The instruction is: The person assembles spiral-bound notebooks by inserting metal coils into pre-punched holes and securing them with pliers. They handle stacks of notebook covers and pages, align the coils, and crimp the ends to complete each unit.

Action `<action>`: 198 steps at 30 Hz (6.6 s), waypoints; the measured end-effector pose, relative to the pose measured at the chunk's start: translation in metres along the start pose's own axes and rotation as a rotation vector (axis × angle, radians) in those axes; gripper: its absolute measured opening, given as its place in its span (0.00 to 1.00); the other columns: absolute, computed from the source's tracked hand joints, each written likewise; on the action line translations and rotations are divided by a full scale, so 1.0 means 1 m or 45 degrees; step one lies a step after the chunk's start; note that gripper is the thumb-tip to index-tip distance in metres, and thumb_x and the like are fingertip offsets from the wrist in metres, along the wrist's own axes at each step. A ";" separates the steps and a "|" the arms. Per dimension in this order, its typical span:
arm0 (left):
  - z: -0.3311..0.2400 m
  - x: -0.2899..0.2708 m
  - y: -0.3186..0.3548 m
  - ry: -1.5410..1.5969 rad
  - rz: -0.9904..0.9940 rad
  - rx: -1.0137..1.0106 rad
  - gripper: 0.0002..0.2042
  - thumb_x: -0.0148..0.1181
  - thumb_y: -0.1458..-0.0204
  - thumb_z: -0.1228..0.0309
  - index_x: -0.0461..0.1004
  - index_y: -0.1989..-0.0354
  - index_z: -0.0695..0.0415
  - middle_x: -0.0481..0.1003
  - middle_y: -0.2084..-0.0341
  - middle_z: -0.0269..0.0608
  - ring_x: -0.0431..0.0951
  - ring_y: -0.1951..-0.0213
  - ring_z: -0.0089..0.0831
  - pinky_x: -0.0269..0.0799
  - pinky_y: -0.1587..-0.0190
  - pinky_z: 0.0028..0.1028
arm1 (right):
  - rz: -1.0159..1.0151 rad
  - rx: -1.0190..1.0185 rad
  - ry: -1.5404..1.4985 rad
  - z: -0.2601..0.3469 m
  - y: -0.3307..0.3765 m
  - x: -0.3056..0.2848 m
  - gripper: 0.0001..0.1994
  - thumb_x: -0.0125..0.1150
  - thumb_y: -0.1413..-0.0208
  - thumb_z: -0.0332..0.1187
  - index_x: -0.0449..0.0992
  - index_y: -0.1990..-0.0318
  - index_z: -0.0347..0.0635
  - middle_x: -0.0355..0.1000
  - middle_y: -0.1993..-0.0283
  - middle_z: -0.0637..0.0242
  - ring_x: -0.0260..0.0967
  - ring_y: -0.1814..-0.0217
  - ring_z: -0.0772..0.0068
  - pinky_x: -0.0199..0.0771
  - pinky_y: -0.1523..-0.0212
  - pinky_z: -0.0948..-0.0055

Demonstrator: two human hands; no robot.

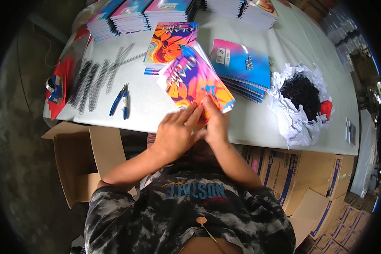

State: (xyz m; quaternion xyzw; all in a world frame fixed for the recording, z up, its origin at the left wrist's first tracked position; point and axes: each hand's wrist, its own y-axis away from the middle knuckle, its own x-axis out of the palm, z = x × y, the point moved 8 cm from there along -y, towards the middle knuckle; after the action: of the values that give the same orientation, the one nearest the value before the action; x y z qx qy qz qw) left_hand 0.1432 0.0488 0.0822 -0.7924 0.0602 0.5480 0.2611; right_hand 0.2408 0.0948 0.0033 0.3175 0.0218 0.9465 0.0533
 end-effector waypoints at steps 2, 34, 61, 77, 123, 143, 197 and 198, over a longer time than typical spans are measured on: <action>0.029 -0.031 -0.004 0.159 -0.331 -0.144 0.31 0.60 0.55 0.67 0.57 0.42 0.64 0.65 0.48 0.53 0.66 0.47 0.44 0.61 0.47 0.35 | 0.149 -0.213 0.251 0.031 -0.013 -0.005 0.13 0.58 0.48 0.28 0.71 0.55 0.32 0.73 0.60 0.66 0.69 0.59 0.77 0.68 0.55 0.77; 0.155 -0.027 -0.023 0.971 0.109 -0.365 0.18 0.45 0.42 0.55 0.70 0.67 0.60 0.64 0.77 0.30 0.61 0.71 0.20 0.60 0.63 0.21 | 0.553 -0.372 0.586 0.041 -0.027 -0.025 0.15 0.60 0.51 0.20 0.72 0.54 0.31 0.73 0.55 0.59 0.69 0.56 0.76 0.69 0.53 0.76; 0.331 -0.097 -0.012 -0.456 -0.264 -0.940 0.20 0.41 0.45 0.48 0.73 0.59 0.49 0.76 0.67 0.46 0.75 0.64 0.47 0.69 0.60 0.40 | 0.514 -0.512 0.717 0.056 -0.016 -0.024 0.14 0.58 0.52 0.18 0.73 0.55 0.31 0.74 0.59 0.60 0.70 0.62 0.79 0.70 0.59 0.80; 0.283 -0.028 -0.054 0.913 -0.392 -0.629 0.10 0.43 0.51 0.77 0.69 0.62 0.62 0.71 0.73 0.39 0.68 0.72 0.23 0.66 0.66 0.23 | 0.510 -0.514 0.742 0.055 -0.017 -0.030 0.15 0.58 0.51 0.19 0.72 0.54 0.30 0.74 0.58 0.59 0.70 0.60 0.79 0.70 0.57 0.80; 0.088 -0.073 -0.041 -0.400 0.060 0.287 0.18 0.62 0.56 0.67 0.72 0.54 0.52 0.70 0.54 0.40 0.68 0.51 0.37 0.60 0.47 0.35 | 0.707 -0.769 0.935 0.056 0.008 0.000 0.17 0.58 0.57 0.16 0.74 0.55 0.33 0.74 0.56 0.54 0.74 0.57 0.63 0.73 0.56 0.73; 0.089 -0.007 0.042 -0.574 -0.603 0.653 0.51 0.45 0.58 0.33 0.46 0.38 0.68 0.45 0.39 0.67 0.41 0.36 0.59 0.29 0.41 0.62 | 0.675 -1.127 1.177 0.052 0.032 0.014 0.13 0.55 0.53 0.22 0.75 0.58 0.32 0.75 0.60 0.54 0.76 0.61 0.61 0.74 0.61 0.74; 0.010 -0.006 0.051 -0.038 -0.722 0.877 0.45 0.43 0.57 0.33 0.52 0.41 0.62 0.57 0.46 0.58 0.51 0.42 0.57 0.37 0.42 0.58 | 0.890 -1.150 0.978 0.030 0.053 0.049 0.20 0.63 0.59 0.25 0.73 0.54 0.37 0.73 0.54 0.59 0.73 0.57 0.60 0.74 0.58 0.66; 0.018 0.002 0.047 0.027 -0.728 0.759 0.45 0.43 0.58 0.32 0.55 0.42 0.61 0.59 0.48 0.56 0.54 0.44 0.56 0.41 0.43 0.56 | 0.885 -1.202 0.991 0.033 0.054 0.055 0.20 0.63 0.59 0.25 0.73 0.54 0.37 0.73 0.55 0.60 0.74 0.58 0.59 0.74 0.59 0.67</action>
State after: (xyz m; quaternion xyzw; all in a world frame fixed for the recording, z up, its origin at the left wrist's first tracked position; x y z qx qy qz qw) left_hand 0.1108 0.0177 0.0594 -0.6726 -0.0034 0.4037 0.6202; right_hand 0.2122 0.0472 0.0667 -0.1128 -0.4765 0.8618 -0.1319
